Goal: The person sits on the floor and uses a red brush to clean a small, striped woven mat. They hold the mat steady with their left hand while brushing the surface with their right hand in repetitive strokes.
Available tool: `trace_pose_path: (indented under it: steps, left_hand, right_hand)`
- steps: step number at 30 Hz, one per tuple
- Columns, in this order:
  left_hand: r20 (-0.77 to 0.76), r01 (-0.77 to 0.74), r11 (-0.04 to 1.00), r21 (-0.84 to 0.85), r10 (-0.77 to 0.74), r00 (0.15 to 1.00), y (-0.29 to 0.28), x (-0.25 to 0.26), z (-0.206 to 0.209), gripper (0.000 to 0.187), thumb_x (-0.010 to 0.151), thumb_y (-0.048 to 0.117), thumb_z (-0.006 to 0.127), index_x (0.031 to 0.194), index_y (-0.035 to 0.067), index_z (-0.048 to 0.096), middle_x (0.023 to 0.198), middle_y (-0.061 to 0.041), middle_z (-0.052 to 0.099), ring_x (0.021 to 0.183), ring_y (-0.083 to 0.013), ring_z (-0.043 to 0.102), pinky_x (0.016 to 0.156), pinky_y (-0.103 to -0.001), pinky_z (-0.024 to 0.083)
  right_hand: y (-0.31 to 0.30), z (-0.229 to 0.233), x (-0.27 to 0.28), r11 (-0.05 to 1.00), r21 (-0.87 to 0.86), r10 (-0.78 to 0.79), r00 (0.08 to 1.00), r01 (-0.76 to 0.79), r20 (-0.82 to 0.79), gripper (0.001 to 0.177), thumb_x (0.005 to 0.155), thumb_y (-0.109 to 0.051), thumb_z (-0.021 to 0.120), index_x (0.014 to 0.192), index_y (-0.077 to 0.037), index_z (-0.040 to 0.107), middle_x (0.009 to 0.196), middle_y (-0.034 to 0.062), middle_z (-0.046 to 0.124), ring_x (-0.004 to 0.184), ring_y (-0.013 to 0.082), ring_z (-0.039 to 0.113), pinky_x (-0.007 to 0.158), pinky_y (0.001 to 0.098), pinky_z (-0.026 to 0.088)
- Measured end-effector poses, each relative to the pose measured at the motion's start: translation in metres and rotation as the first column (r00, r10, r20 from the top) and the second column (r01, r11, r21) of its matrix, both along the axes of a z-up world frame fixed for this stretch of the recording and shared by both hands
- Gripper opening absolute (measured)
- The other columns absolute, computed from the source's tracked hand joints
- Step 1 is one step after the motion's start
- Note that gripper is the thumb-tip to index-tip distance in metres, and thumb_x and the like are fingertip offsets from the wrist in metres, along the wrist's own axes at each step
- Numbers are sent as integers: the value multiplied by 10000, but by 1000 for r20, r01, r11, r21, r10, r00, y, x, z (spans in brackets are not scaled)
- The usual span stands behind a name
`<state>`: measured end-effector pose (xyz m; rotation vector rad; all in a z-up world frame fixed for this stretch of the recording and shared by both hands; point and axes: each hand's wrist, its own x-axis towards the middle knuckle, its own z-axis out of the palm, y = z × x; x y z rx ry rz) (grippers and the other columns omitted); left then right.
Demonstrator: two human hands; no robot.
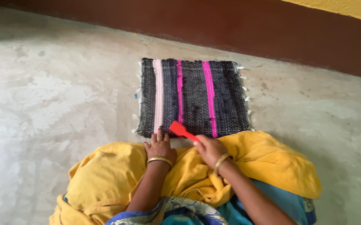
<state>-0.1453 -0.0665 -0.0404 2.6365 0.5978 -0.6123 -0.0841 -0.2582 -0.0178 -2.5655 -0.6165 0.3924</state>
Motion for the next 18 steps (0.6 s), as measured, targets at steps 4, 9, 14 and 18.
trace_pose_path:
  steps: [4, 9, 14, 18]
  left_hand:
    - [-17, -37, 999, -2, 37, 999, 0, -4, 0, 743, 919, 340, 586, 1584, 178, 294, 1693, -104, 132, 1546, -351, 137, 1216, -598, 172]
    - [-40, -6, 1000, 30, 7, 999, -2, 0, 2, 711, 938, 320, 566, 1586, 162, 318, 1700, -130, 149, 1552, -377, 145, 1210, -603, 197]
    - [-103, -26, 998, -49, 21, 994, 1, 0, 16, 800, 922, 424, 595, 1597, 163, 252, 1689, -122, 106, 1548, -366, 110, 1208, -602, 183]
    - [-28, -31, 999, -25, 30, 999, 1, -1, 8, 722, 929, 316, 564, 1579, 147, 300, 1677, -136, 156, 1530, -383, 151, 1188, -609, 213]
  right_hand:
    - [-27, 12, 13, 993, -67, -92, 995, 95, 49, 281, 936, -395, 602, 1111, -201, 702, 831, 130, 734, 776, 357, 698, 690, 475, 538]
    - [-10, 34, 6, 995, -10, -101, 995, 101, -27, 290, 963, -387, 581, 1170, -214, 686, 791, 130, 733, 719, 330, 712, 648, 455, 542]
    - [53, 19, 3, 998, 18, 58, 997, -57, -50, 267, 994, -333, 559, 1192, -193, 670, 807, 110, 731, 697, 318, 700, 626, 428, 529]
    - [35, 8, 12, 972, -196, -194, 913, 129, -360, 290, 1004, -362, 503, 1241, -260, 636, 804, 101, 740, 741, 297, 751, 666, 415, 587]
